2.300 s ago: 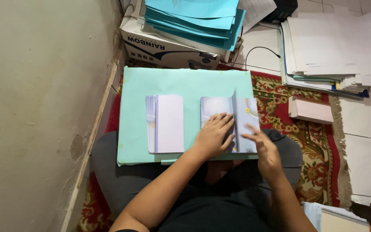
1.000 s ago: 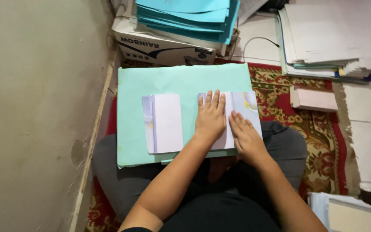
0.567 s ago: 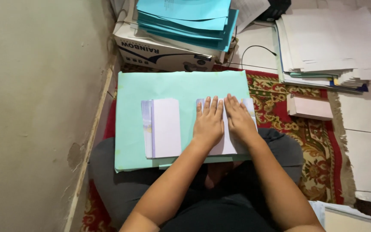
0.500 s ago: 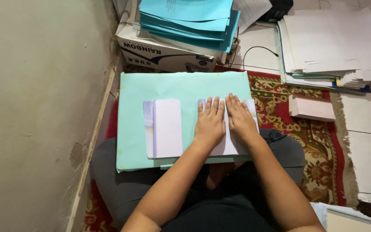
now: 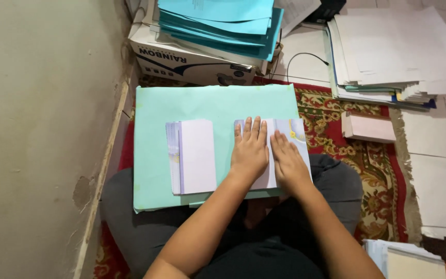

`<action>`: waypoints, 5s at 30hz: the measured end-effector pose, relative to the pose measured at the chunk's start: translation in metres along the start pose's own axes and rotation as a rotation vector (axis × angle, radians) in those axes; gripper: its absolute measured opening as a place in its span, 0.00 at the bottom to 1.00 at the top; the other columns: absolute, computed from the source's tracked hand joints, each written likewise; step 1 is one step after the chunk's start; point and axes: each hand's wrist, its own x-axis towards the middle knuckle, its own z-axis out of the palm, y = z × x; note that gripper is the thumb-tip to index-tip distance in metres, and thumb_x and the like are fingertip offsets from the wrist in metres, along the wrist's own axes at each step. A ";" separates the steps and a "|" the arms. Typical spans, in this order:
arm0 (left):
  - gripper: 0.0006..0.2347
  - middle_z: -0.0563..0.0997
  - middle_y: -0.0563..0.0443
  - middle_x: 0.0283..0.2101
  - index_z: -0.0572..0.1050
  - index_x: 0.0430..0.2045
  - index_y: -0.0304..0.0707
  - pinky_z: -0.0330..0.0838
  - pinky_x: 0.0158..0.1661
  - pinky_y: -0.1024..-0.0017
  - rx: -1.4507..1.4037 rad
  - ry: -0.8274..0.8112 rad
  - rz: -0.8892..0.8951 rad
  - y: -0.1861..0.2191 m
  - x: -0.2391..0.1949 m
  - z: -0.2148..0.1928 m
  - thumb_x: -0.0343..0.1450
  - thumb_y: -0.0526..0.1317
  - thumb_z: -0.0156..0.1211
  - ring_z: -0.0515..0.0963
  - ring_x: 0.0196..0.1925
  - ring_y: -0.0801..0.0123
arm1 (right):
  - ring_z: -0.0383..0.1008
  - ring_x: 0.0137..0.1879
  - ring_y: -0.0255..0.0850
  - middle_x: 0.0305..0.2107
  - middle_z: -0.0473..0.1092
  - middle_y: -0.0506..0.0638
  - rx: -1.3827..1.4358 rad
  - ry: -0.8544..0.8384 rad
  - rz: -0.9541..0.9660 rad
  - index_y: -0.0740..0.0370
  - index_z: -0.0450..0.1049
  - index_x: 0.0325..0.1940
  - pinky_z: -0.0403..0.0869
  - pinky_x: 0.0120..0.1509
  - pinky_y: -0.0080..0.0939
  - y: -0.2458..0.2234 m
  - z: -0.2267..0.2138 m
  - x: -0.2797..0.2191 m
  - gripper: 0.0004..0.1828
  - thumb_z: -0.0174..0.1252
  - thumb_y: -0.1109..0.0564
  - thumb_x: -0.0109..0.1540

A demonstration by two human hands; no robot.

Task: A person sits on the floor and manually inspects paper booklets by flipping through their pages and aligning them on a surface.

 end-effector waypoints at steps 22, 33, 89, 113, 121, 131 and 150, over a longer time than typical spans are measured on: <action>0.25 0.60 0.33 0.72 0.58 0.69 0.32 0.33 0.72 0.44 -0.030 0.007 0.006 -0.004 0.000 0.003 0.74 0.39 0.40 0.53 0.77 0.44 | 0.41 0.81 0.49 0.78 0.39 0.50 -0.013 -0.077 0.082 0.51 0.42 0.82 0.45 0.80 0.54 -0.014 -0.005 0.000 0.38 0.40 0.55 0.67; 0.26 0.60 0.34 0.72 0.59 0.68 0.30 0.35 0.72 0.45 -0.029 0.058 0.024 -0.006 -0.001 0.011 0.72 0.38 0.43 0.53 0.77 0.45 | 0.40 0.81 0.54 0.78 0.40 0.58 -0.113 -0.078 0.107 0.54 0.43 0.81 0.44 0.80 0.58 -0.006 0.000 0.031 0.36 0.38 0.47 0.69; 0.22 0.72 0.46 0.66 0.69 0.62 0.41 0.53 0.67 0.49 -0.008 0.140 0.496 -0.015 -0.118 -0.048 0.69 0.33 0.51 0.66 0.70 0.52 | 0.25 0.79 0.65 0.78 0.33 0.45 0.769 -0.318 0.275 0.44 0.32 0.81 0.30 0.78 0.65 -0.008 -0.039 -0.052 0.40 0.28 0.33 0.67; 0.22 0.74 0.41 0.61 0.72 0.57 0.38 0.61 0.61 0.42 0.018 0.211 0.407 0.003 -0.047 -0.016 0.67 0.42 0.59 0.71 0.65 0.44 | 0.38 0.81 0.56 0.74 0.44 0.65 0.600 -0.150 0.093 0.50 0.37 0.82 0.33 0.80 0.60 -0.013 -0.033 -0.054 0.44 0.51 0.45 0.68; 0.25 0.66 0.42 0.69 0.64 0.67 0.41 0.49 0.67 0.49 0.087 0.018 0.323 0.011 -0.049 -0.021 0.73 0.50 0.44 0.62 0.72 0.50 | 0.62 0.71 0.62 0.63 0.64 0.68 0.226 0.372 0.267 0.69 0.64 0.69 0.59 0.76 0.60 0.032 0.011 -0.068 0.37 0.61 0.46 0.62; 0.26 0.67 0.43 0.69 0.65 0.66 0.47 0.48 0.67 0.49 0.058 0.041 0.311 0.005 -0.046 -0.008 0.72 0.52 0.47 0.62 0.72 0.51 | 0.67 0.67 0.63 0.63 0.63 0.72 0.149 0.206 0.340 0.73 0.58 0.73 0.67 0.69 0.58 0.005 -0.037 -0.065 0.39 0.55 0.44 0.65; 0.24 0.68 0.43 0.69 0.68 0.64 0.46 0.42 0.69 0.50 -0.040 0.032 0.265 0.000 -0.049 -0.005 0.72 0.52 0.47 0.61 0.74 0.52 | 0.75 0.58 0.49 0.50 0.72 0.50 -0.054 0.497 0.202 0.55 0.81 0.50 0.76 0.60 0.47 -0.053 -0.094 -0.059 0.18 0.62 0.64 0.57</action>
